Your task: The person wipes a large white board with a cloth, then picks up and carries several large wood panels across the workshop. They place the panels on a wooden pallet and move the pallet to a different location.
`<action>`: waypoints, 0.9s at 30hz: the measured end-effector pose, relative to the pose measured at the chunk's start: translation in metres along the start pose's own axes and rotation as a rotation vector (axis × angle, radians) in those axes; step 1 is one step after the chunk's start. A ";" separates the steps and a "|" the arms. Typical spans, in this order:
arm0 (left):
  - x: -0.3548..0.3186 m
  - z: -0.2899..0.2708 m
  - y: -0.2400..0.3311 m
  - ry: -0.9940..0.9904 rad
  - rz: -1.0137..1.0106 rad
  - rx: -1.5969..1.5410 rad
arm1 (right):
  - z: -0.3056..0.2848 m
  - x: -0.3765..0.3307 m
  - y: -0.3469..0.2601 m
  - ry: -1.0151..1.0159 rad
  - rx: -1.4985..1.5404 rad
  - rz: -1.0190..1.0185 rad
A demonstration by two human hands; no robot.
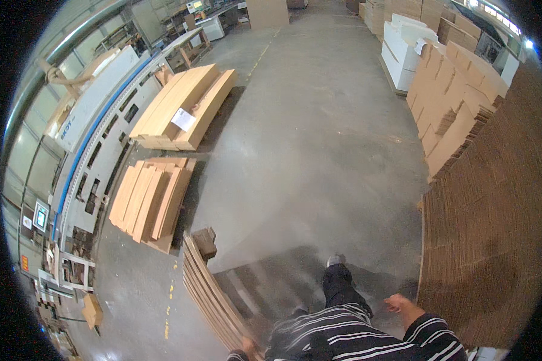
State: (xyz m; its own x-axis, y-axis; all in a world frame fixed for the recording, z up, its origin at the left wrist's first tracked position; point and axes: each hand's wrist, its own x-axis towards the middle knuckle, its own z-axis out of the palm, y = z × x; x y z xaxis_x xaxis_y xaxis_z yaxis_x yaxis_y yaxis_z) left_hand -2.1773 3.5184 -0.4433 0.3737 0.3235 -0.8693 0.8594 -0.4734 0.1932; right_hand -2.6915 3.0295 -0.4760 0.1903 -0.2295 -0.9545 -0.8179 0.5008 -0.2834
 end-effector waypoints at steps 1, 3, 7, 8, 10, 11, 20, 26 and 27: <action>-0.014 0.016 0.010 0.009 -0.005 -0.013 | -0.023 -0.001 -0.006 -0.024 0.188 -0.126; -0.040 0.050 0.026 0.025 -0.019 -0.039 | -0.066 0.007 -0.044 0.007 0.059 -0.184; -0.078 0.118 0.051 0.044 -0.045 -0.089 | -0.174 0.040 -0.189 0.123 -0.372 0.044; -0.086 0.135 0.054 0.047 -0.054 -0.110 | -0.193 0.048 -0.226 0.150 -0.380 -0.015; -0.101 0.168 0.061 0.057 -0.080 -0.148 | -0.229 0.063 -0.298 0.254 -0.417 -0.164; -0.106 0.185 0.069 0.063 -0.091 -0.166 | -0.238 0.073 -0.332 0.326 -0.437 -0.244; -0.166 0.337 0.155 0.189 -0.247 -0.399 | -0.298 0.145 -0.596 0.263 -0.491 -0.542; -0.213 0.420 0.238 0.306 -0.405 -0.468 | -0.375 0.181 -0.651 0.164 -0.759 -0.399; -0.218 0.431 0.251 0.316 -0.419 -0.473 | -0.384 0.190 -0.663 0.193 -0.835 -0.342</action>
State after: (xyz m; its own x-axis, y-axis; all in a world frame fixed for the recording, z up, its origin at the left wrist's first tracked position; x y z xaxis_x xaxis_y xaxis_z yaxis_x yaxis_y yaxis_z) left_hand -2.1939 2.9760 -0.4014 -0.0004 0.6572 -0.7537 0.9857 0.1271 0.1103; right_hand -2.3213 2.3332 -0.4334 0.4612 -0.4267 -0.7780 -0.8745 -0.3670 -0.3171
